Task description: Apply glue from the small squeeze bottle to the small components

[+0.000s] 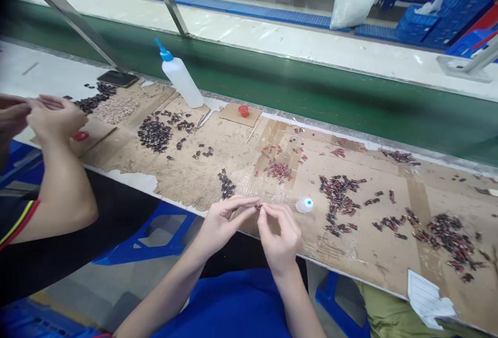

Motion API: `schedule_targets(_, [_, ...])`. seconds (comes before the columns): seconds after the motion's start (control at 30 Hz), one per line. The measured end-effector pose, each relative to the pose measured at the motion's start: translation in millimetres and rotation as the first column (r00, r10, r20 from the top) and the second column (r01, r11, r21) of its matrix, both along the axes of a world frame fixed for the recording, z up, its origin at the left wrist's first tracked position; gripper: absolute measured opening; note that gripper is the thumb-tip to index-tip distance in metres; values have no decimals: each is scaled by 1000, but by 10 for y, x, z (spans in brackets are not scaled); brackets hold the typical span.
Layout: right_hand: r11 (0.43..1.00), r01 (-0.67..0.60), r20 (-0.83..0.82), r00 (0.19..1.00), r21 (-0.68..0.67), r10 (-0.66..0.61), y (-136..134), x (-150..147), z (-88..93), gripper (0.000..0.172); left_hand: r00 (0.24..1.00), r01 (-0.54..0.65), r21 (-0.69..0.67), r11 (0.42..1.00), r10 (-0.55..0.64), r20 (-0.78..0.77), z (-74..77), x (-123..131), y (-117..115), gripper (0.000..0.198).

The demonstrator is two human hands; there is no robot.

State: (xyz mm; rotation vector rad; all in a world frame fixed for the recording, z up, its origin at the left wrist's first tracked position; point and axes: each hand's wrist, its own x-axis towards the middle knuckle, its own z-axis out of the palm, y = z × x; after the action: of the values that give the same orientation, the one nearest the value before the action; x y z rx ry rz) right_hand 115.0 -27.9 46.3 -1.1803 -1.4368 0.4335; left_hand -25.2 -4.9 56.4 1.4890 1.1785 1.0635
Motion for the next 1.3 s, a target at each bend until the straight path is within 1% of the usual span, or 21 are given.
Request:
schedule_targets(0.07, [993,53,88,994,101,-62,-77,162,37,19,995,63,16,998,-61,-75,12,-104,64,28])
schedule_targets(0.1, [985,113,98,987,132,-127,-112,272,35,20,989,73,36,997,-68,-131,5,-183,111,28])
schedule_targets(0.13, [964,219,73,970,150,-232,-139,397,20,17,980,60,60,996,-47,-194,-14,-271,162,25])
schedule_targets(0.17, [928,343,37,936,145,-351,-156,530,-7,12,963,31,88,996,-6,-269,-44,-361,213,22])
schedule_targets(0.2, [871,482,1,875,97,-484,-161,664,-41,8,935,22,124,992,24,-355,-82,-444,258,21])
schedule_targets(0.23, [827,562,-13,827,22,-562,-155,791,-77,7,895,39,149,988,32,-444,-127,-512,294,20])
schedule_targets(0.3, [786,612,35,791,-91,-611,-122,993,-142,17,804,105,183,977,25,-594,-218,-581,325,17])
schedule_targets(0.33, [784,612,86,791,-106,-606,-100,1059,-166,20,761,141,190,972,17,-649,-257,-581,323,17])
schedule_targets(0.4, [830,555,211,820,-60,-533,-58,1119,-196,24,695,198,202,959,8,-719,-310,-527,297,17])
schedule_targets(0.5, [931,364,392,857,1,-336,-4,1080,-236,32,621,272,211,939,-3,-784,-322,-402,263,21])
schedule_targets(0.57, [960,279,453,857,-9,-245,40,1025,-284,40,572,319,204,926,-17,-820,-300,-349,264,25])
schedule_targets(0.6, [966,258,463,859,-20,-220,64,1001,-312,40,550,337,198,921,-22,-835,-285,-337,269,27])
schedule_targets(0.67, [973,226,444,878,-55,-179,108,961,-364,33,520,361,187,914,-30,-854,-258,-336,282,30])
schedule_targets(0.73, [975,189,369,919,-113,-136,132,928,-396,27,512,370,181,911,-38,-858,-238,-343,291,31])
schedule_targets(0.77, [975,167,303,946,-148,-116,135,911,-403,26,518,368,181,912,-40,-854,-232,-340,294,30])
schedule_targets(0.83, [965,120,121,988,-233,-94,123,873,-403,27,555,353,185,917,-46,-830,-230,-310,299,25])
schedule_targets(0.9, [945,70,-86,991,-320,-103,106,836,-396,32,613,329,202,923,-46,-788,-244,-246,306,18])
schedule_targets(1.0, [923,35,-291,944,-383,-157,99,793,-391,38,691,343,235,910,-75,-719,-304,-135,311,16])
schedule_targets(1.13, [937,15,-458,870,-348,-184,135,746,-386,34,744,402,272,874,-139,-654,-417,-104,290,20])
schedule_targets(1.2, [943,-9,-551,814,-332,-186,165,706,-375,33,761,392,261,882,-152,-631,-443,-142,275,21])
schedule_targets(1.3, [937,-18,-633,742,-349,-222,214,625,-358,35,768,376,207,903,-179,-615,-420,-191,256,17])
